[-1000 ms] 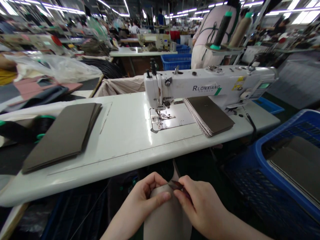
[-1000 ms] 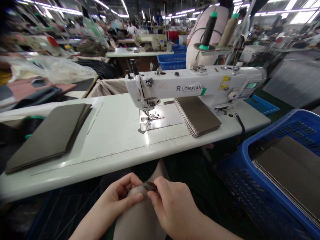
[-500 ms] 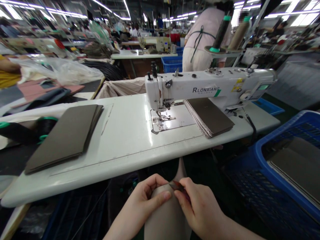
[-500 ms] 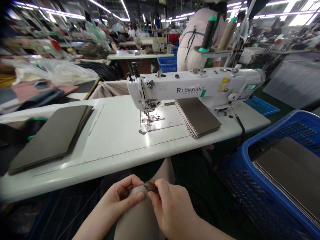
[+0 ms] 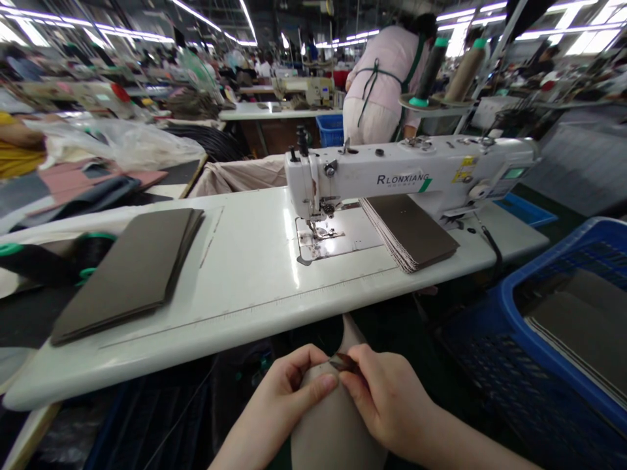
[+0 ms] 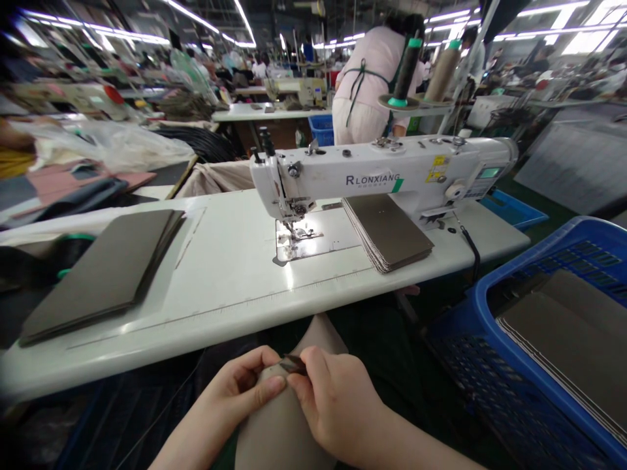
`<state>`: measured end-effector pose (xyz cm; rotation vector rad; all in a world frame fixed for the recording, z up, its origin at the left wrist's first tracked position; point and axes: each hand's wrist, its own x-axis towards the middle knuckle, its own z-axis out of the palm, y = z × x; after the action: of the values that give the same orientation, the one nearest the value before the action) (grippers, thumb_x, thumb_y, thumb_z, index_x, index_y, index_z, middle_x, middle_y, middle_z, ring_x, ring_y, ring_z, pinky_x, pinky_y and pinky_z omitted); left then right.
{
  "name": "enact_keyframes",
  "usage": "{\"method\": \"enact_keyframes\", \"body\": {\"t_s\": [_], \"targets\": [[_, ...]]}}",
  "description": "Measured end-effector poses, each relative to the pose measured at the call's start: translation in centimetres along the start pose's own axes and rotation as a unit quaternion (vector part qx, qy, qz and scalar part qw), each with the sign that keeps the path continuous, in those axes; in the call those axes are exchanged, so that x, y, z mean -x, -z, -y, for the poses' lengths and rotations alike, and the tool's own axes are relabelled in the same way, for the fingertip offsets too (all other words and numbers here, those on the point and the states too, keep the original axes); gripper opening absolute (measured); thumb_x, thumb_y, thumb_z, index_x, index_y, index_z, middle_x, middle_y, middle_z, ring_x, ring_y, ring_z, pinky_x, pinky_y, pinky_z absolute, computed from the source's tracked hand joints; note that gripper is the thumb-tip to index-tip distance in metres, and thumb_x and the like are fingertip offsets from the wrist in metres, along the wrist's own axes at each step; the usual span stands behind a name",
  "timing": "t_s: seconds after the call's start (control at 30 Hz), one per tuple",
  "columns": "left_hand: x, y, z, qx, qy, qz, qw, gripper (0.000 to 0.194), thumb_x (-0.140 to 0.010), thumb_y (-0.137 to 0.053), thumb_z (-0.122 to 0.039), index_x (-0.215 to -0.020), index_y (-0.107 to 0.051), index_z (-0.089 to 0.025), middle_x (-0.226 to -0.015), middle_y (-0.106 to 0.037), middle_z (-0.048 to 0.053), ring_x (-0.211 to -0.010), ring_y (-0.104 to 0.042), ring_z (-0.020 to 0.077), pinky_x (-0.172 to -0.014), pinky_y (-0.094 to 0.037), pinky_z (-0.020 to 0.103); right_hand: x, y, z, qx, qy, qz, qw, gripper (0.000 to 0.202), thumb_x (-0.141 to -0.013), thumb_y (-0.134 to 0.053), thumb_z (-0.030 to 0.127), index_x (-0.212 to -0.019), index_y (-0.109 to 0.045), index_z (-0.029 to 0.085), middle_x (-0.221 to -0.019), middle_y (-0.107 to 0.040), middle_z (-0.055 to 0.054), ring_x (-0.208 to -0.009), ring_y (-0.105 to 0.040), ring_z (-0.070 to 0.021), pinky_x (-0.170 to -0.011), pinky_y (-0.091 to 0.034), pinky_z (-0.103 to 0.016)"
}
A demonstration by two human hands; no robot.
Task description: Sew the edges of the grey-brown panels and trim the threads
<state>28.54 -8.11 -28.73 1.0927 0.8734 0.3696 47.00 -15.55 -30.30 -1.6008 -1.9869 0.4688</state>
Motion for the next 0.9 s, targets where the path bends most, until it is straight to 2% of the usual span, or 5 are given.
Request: {"method": "enact_keyframes", "body": {"t_s": [0.23,0.4,0.5,0.63,0.9], "targets": [[0.0,0.2,-0.5,-0.027,0.016,0.001,1.0,0.028,-0.079,-0.073,-0.041,-0.081,-0.061,-0.016,-0.07,-0.057,-0.001,-0.063,-0.047,0.01,-0.057,-0.036,0.02,-0.5,0.6,0.0,0.052,0.022,0.039,0.998,0.018,-0.1,-0.035,0.03,-0.086,-0.043,0.022,-0.075,-0.058,0.0,-0.063,-0.054,-0.0165,-0.057,-0.025,-0.031],[0.0,0.1,-0.5,-0.064,0.011,0.0,0.998,0.028,-0.08,-0.073,-0.041,-0.086,-0.064,-0.016,-0.074,-0.059,0.0,-0.067,-0.051,0.0118,-0.061,-0.039,0.021,-0.5,1.6,-0.3,-0.09,-0.03,0.033,0.995,0.018,-0.101,-0.036,0.031,-0.087,-0.043,0.022,-0.072,-0.054,0.003,-0.061,-0.052,-0.0122,-0.057,-0.029,-0.027],[0.0,0.0,-0.3,-0.1,-0.007,-0.01,0.995,0.028,-0.081,-0.071,-0.042,-0.088,-0.066,-0.016,-0.078,-0.061,0.0,-0.072,-0.052,0.0134,-0.064,-0.04,0.022,-0.7,2.7,-0.3,-0.171,-0.075,0.024,0.982,0.015,-0.099,-0.045,0.037,-0.098,-0.047,0.022,-0.068,-0.05,0.006,-0.058,-0.05,-0.0101,-0.055,-0.031,-0.023],[0.0,-0.2,-0.4,-0.133,-0.015,-0.006,0.991,0.029,-0.082,-0.069,-0.044,-0.091,-0.068,-0.016,-0.082,-0.063,0.001,-0.077,-0.054,0.0164,-0.065,-0.041,0.024,-1.2,3.7,-0.2,-0.216,-0.102,0.04,0.97,0.029,-0.09,-0.06,0.039,-0.112,-0.048,0.025,-0.072,-0.051,0.007,-0.06,-0.051,-0.0097,-0.055,-0.035,-0.02],[0.0,-0.5,-0.7,-0.175,-0.036,-0.018,0.984,0.027,-0.084,-0.067,-0.044,-0.094,-0.069,-0.019,-0.089,-0.068,0.003,-0.085,-0.058,0.0207,-0.073,-0.045,0.026,-0.5,3.0,0.4,-0.055,-0.046,0.063,0.995,0.011,-0.098,-0.044,0.032,-0.094,-0.048,0.023,-0.078,-0.058,0.003,-0.068,-0.055,-0.0142,-0.06,-0.029,-0.027]]}}
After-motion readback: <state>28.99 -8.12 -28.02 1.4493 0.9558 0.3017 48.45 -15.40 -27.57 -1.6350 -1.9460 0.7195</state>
